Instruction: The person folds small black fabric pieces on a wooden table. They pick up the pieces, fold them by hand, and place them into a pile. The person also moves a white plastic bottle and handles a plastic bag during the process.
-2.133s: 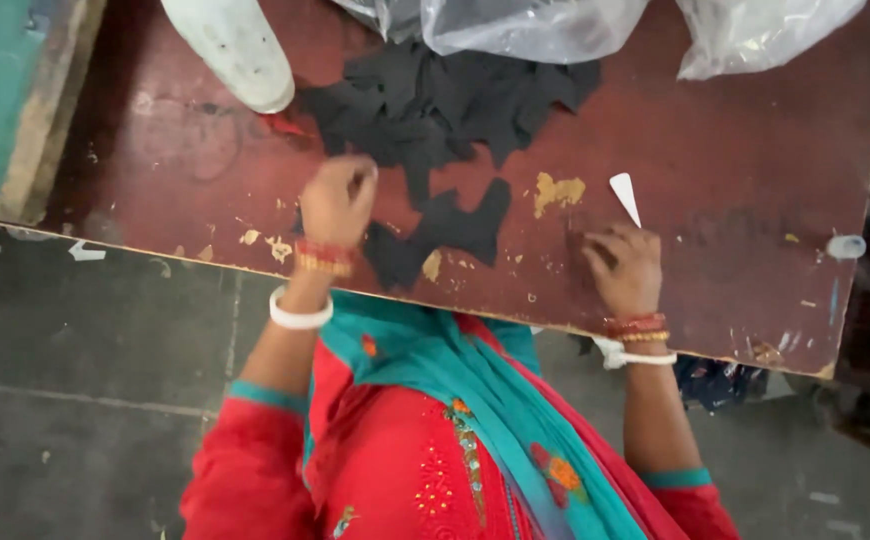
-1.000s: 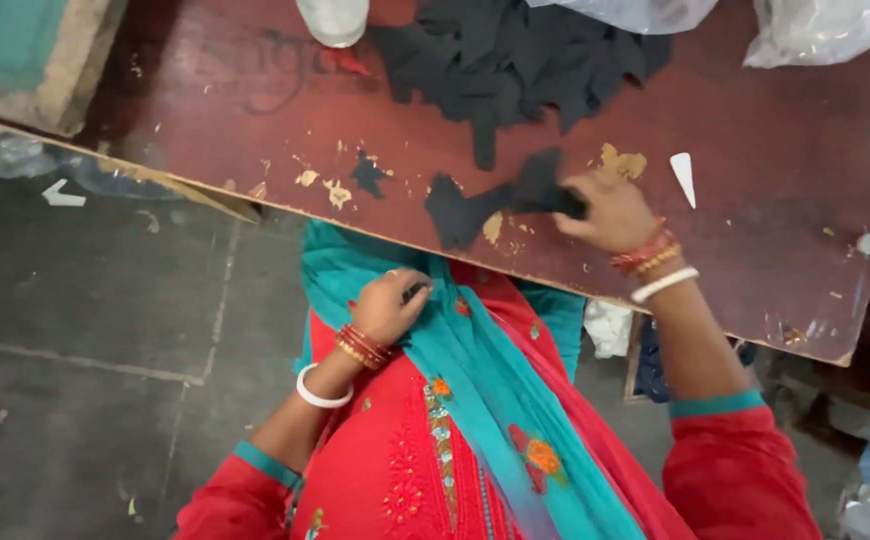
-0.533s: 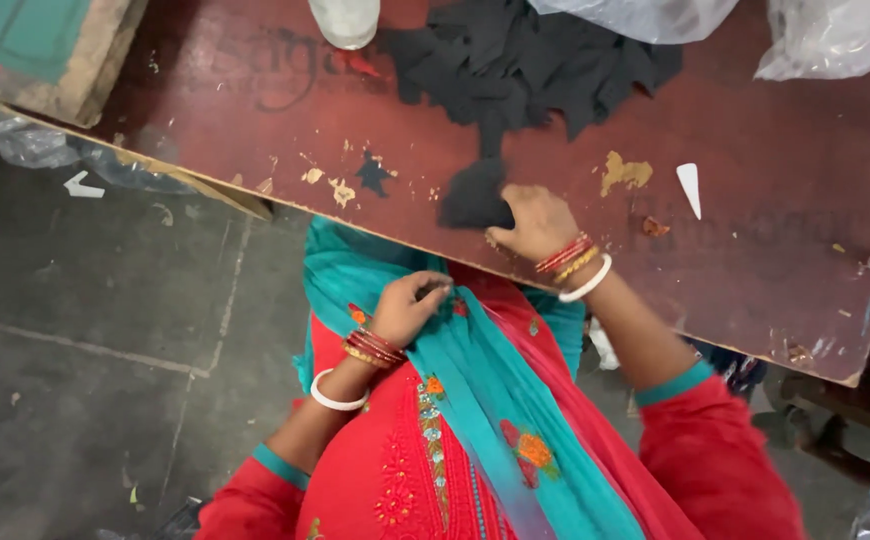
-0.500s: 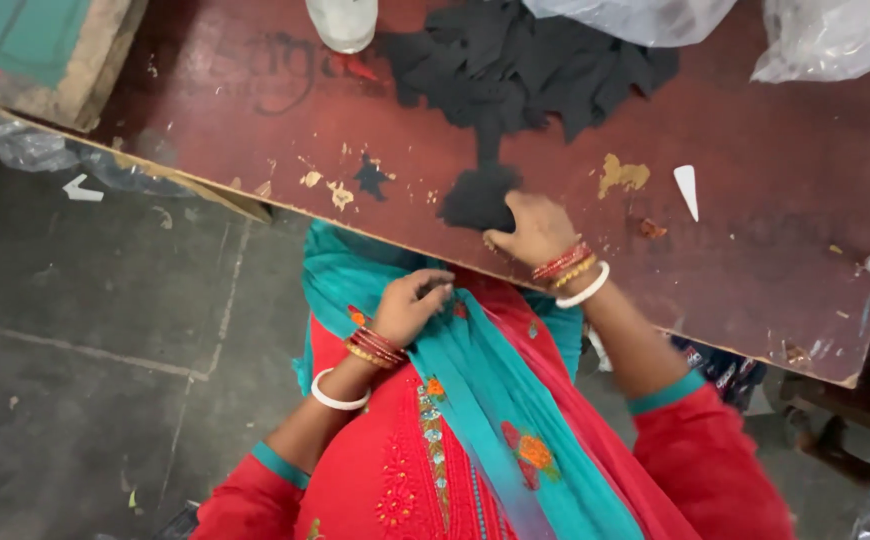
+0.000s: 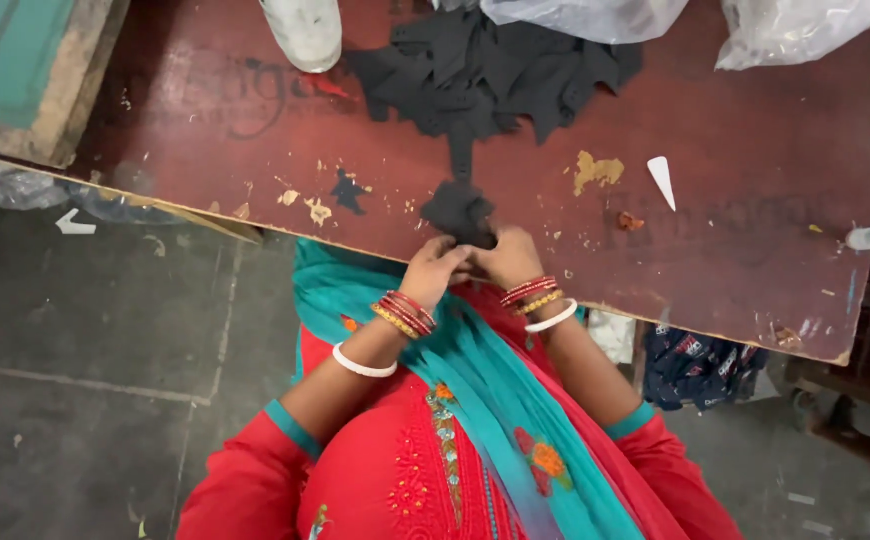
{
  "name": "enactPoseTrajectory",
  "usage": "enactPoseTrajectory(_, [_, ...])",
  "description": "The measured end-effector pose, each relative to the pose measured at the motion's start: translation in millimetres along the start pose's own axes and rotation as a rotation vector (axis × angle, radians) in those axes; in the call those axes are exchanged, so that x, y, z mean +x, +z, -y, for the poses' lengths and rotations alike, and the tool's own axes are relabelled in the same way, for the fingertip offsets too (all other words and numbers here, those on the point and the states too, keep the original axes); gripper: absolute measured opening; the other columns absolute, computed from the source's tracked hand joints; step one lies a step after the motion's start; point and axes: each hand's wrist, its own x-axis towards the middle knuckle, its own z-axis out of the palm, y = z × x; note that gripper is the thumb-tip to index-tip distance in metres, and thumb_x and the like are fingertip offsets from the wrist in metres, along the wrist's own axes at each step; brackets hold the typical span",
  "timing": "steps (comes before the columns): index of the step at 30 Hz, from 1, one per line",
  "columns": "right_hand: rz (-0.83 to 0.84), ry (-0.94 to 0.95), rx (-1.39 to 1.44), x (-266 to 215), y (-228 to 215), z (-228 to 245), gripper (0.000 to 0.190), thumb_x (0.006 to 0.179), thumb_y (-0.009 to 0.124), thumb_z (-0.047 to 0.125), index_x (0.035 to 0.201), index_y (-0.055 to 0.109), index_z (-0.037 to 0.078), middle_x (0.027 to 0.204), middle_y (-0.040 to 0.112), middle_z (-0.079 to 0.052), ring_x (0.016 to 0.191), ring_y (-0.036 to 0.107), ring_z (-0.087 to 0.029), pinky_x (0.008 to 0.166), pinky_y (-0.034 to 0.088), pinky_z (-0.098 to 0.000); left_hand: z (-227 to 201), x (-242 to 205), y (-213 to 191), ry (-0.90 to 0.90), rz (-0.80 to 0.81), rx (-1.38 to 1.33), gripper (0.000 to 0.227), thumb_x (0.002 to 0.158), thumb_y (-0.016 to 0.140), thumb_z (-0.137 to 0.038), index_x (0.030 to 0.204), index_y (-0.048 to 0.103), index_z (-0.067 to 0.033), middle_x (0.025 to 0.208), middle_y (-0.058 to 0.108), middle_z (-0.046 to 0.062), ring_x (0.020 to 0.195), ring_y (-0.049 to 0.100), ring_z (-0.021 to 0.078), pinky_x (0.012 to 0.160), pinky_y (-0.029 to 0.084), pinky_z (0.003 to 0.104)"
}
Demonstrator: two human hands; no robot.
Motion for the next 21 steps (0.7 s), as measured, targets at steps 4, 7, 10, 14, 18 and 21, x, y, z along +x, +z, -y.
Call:
enactPoseTrajectory(4, [0.112, 0.019, 0.508, -9.9, 12.9, -11.6, 0.035, 0.083, 0.074, 0.022, 0.111, 0.072, 0.002, 0.094, 0.078, -0.010, 0.089, 0.075, -0.021, 0.077, 0.059, -0.0357, -48.2, -34.0, 34.3, 0.424, -0.122, 0.236, 0.046, 0.094, 0.073, -0.013, 0.130, 0.056, 0.0096, 0.115, 0.067, 0.017, 0.101, 0.067, 0.0245, 0.086, 0.057, 0.042])
enactPoseTrajectory(7, [0.199, 0.093, 0.782, -16.5, 9.8, -2.9, 0.026, 0.089, 0.073, 0.017, 0.109, 0.072, 0.001, 0.096, 0.074, -0.005, 0.086, 0.067, -0.013, 0.076, 0.056, -0.0326, -81.8, -43.1, 40.6, 0.711, -0.142, 0.497, 0.047, 0.092, 0.070, -0.012, 0.133, 0.054, 0.0030, 0.118, 0.068, 0.020, 0.108, 0.068, 0.0319, 0.093, 0.054, 0.045])
enactPoseTrajectory(10, [-0.020, 0.035, 0.396, -26.1, -40.8, 27.7, 0.035, 0.082, 0.085, 0.018, 0.110, 0.071, 0.003, 0.099, 0.076, -0.008, 0.089, 0.073, -0.017, 0.080, 0.058, -0.0310, -130.5, -58.3, 42.6, 0.701, -0.139, 0.812, 0.036, 0.094, 0.065, -0.010, 0.128, 0.058, -0.0014, 0.109, 0.070, 0.022, 0.103, 0.068, 0.0386, 0.088, 0.053, 0.048])
enactPoseTrajectory(14, [-0.347, 0.049, 0.260, -26.3, -68.4, 39.9, 0.049, 0.082, 0.083, 0.012, 0.125, 0.060, 0.002, 0.115, 0.070, -0.013, 0.101, 0.069, -0.021, 0.087, 0.055, -0.0340, -132.6, -42.0, 44.7, 0.575, -0.093, 1.153, 0.030, 0.094, 0.061, -0.008, 0.124, 0.062, -0.0056, 0.105, 0.070, 0.022, 0.103, 0.067, 0.0409, 0.089, 0.052, 0.051])
enactPoseTrajectory(18, [-0.280, -0.463, 0.179, -19.2, -34.4, 30.6, 0.074, 0.073, 0.062, -0.005, 0.144, 0.045, -0.003, 0.140, 0.056, -0.022, 0.133, 0.053, -0.037, 0.113, 0.042, -0.0435, -96.1, -30.2, 34.8, 0.802, -0.051, 1.280, 0.038, 0.083, 0.062, -0.007, 0.120, 0.057, -0.0012, 0.115, 0.064, 0.023, 0.112, 0.059, 0.0418, 0.100, 0.044, 0.053])
enactPoseTrajectory(21, [-0.151, -0.304, 0.458, -9.3, -14.8, 9.8, 0.063, 0.076, 0.058, -0.005, 0.137, 0.047, 0.000, 0.130, 0.061, -0.016, 0.126, 0.059, -0.033, 0.109, 0.045, -0.0396, -82.5, -16.0, 37.5, 0.943, -0.112, 1.260, 0.040, 0.082, 0.062, -0.006, 0.120, 0.055, -0.0005, 0.118, 0.061, 0.021, 0.116, 0.056, 0.0415, 0.106, 0.040, 0.053])
